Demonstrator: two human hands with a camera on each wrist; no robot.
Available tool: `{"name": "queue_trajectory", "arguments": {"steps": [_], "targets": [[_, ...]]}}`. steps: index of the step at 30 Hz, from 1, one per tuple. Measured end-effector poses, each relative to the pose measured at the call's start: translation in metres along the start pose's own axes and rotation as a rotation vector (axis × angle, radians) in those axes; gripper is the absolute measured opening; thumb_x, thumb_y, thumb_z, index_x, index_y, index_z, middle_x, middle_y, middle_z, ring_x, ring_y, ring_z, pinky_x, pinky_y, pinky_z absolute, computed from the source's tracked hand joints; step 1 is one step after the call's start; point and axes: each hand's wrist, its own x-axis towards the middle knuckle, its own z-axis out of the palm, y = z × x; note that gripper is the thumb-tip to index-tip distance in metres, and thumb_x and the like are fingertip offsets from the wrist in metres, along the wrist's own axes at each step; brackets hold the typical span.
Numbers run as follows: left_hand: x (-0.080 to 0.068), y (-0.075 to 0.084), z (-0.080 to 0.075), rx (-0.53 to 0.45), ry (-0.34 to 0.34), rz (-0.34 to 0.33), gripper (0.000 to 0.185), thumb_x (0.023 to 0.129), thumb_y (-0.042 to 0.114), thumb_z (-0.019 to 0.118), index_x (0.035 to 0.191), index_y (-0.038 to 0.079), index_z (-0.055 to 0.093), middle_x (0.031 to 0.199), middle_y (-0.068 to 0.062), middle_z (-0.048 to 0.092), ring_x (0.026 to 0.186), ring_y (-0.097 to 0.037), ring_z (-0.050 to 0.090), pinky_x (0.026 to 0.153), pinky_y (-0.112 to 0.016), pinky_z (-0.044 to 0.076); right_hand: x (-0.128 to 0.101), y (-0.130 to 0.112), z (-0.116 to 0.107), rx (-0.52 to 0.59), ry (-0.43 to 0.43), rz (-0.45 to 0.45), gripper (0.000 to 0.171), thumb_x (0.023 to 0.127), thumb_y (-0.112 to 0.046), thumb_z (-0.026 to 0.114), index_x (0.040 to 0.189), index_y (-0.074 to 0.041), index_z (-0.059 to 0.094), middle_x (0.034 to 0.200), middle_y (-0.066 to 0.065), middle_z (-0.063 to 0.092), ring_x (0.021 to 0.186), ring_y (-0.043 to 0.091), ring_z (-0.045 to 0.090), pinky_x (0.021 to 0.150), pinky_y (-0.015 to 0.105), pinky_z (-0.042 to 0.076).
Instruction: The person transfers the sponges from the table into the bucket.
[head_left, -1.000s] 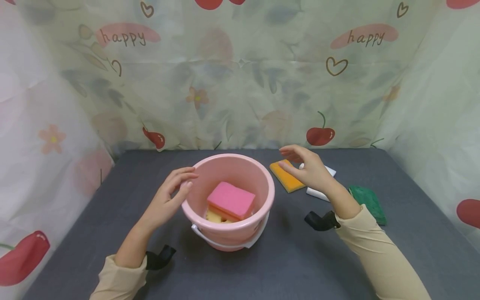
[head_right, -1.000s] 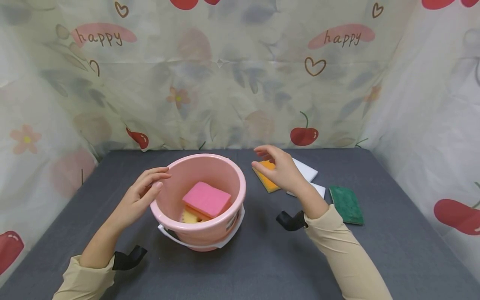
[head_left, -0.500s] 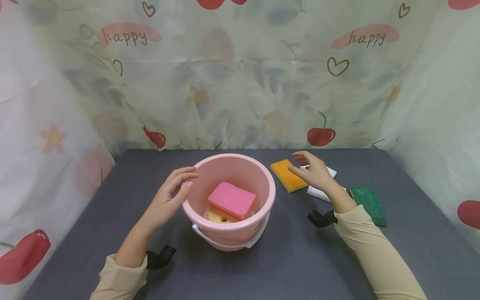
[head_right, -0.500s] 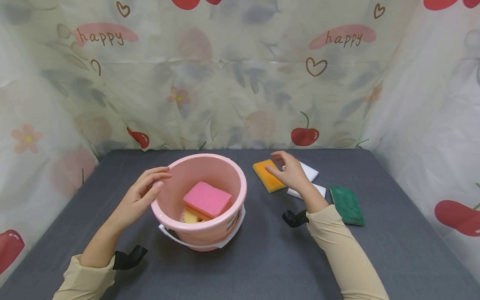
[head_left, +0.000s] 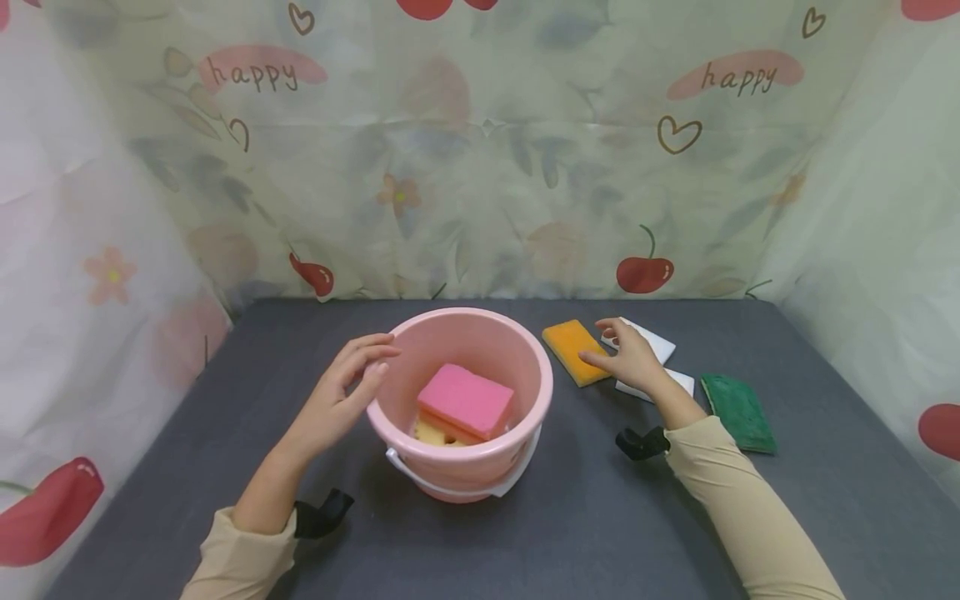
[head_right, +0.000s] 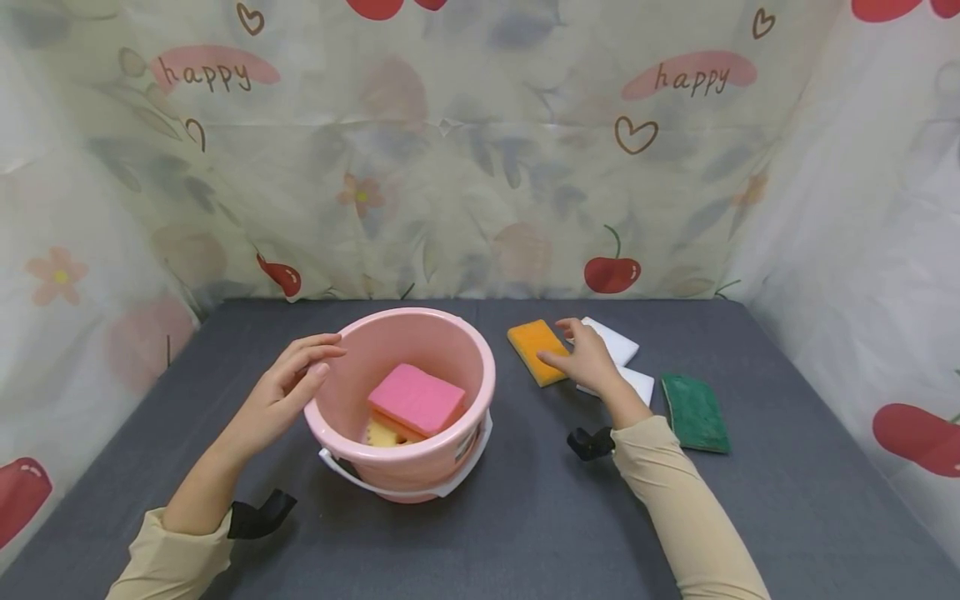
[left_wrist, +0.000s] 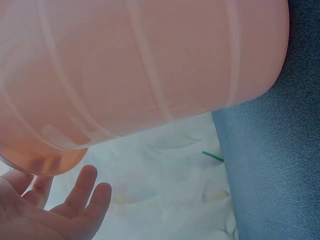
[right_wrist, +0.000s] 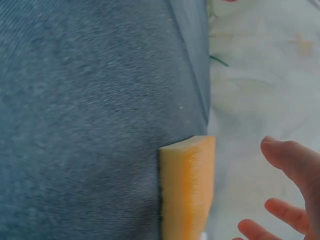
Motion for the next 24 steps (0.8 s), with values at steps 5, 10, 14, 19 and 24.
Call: {"name": "queue_trajectory", "arguments": {"steps": [5,10,14,19,24], "targets": [[0.0,0.0,0.0,-0.011,-0.003,-0.002,0.031,0.095,0.017,0.05,0.123,0.005,0.056,0.139,-0.006,0.044,0.128,-0.021,0.039,0.103,-0.047,0.035,0.0,0.006,0.005,-0.003,0.016,0.001,0.067,0.083,-0.029,0.068,0.132,0.008,0.041,0.128,0.033,0.048,0.12,0.045,0.046,0.098,0.055,0.039],[0.0,0.0,0.001,-0.024,-0.003,0.003,0.03,0.095,0.016,0.05,0.122,0.005,0.056,0.139,-0.008,0.043,0.128,-0.023,0.038,0.104,-0.053,0.033,0.002,0.013,0.011,-0.003,0.004,0.018,0.069,0.082,-0.03,0.069,0.131,0.008,0.04,0.129,0.034,0.047,0.121,0.045,0.046,0.099,0.055,0.038],[-0.001,0.0,0.001,-0.012,-0.003,-0.003,0.03,0.095,0.017,0.05,0.122,0.006,0.056,0.139,-0.007,0.043,0.128,-0.022,0.038,0.103,-0.046,0.035,0.004,0.018,0.015,-0.011,-0.011,0.024,0.07,0.081,-0.031,0.07,0.13,0.009,0.04,0.13,0.034,0.047,0.121,0.045,0.046,0.1,0.055,0.038],[-0.001,0.001,0.001,-0.002,-0.002,0.001,0.031,0.095,0.018,0.05,0.122,0.006,0.057,0.139,-0.006,0.044,0.127,-0.019,0.038,0.1,-0.02,0.034,0.005,0.022,0.018,-0.029,-0.031,0.018,0.075,0.079,-0.032,0.07,0.131,0.012,0.038,0.128,0.035,0.048,0.117,0.046,0.048,0.099,0.054,0.039],[-0.002,0.001,0.001,-0.003,-0.004,-0.003,0.031,0.095,0.018,0.049,0.122,0.006,0.057,0.139,-0.005,0.044,0.127,-0.019,0.038,0.101,-0.025,0.035,0.005,0.023,0.021,-0.067,-0.04,0.012,0.081,0.076,-0.034,0.074,0.132,0.012,0.036,0.126,0.034,0.049,0.114,0.044,0.05,0.097,0.053,0.04]]}}
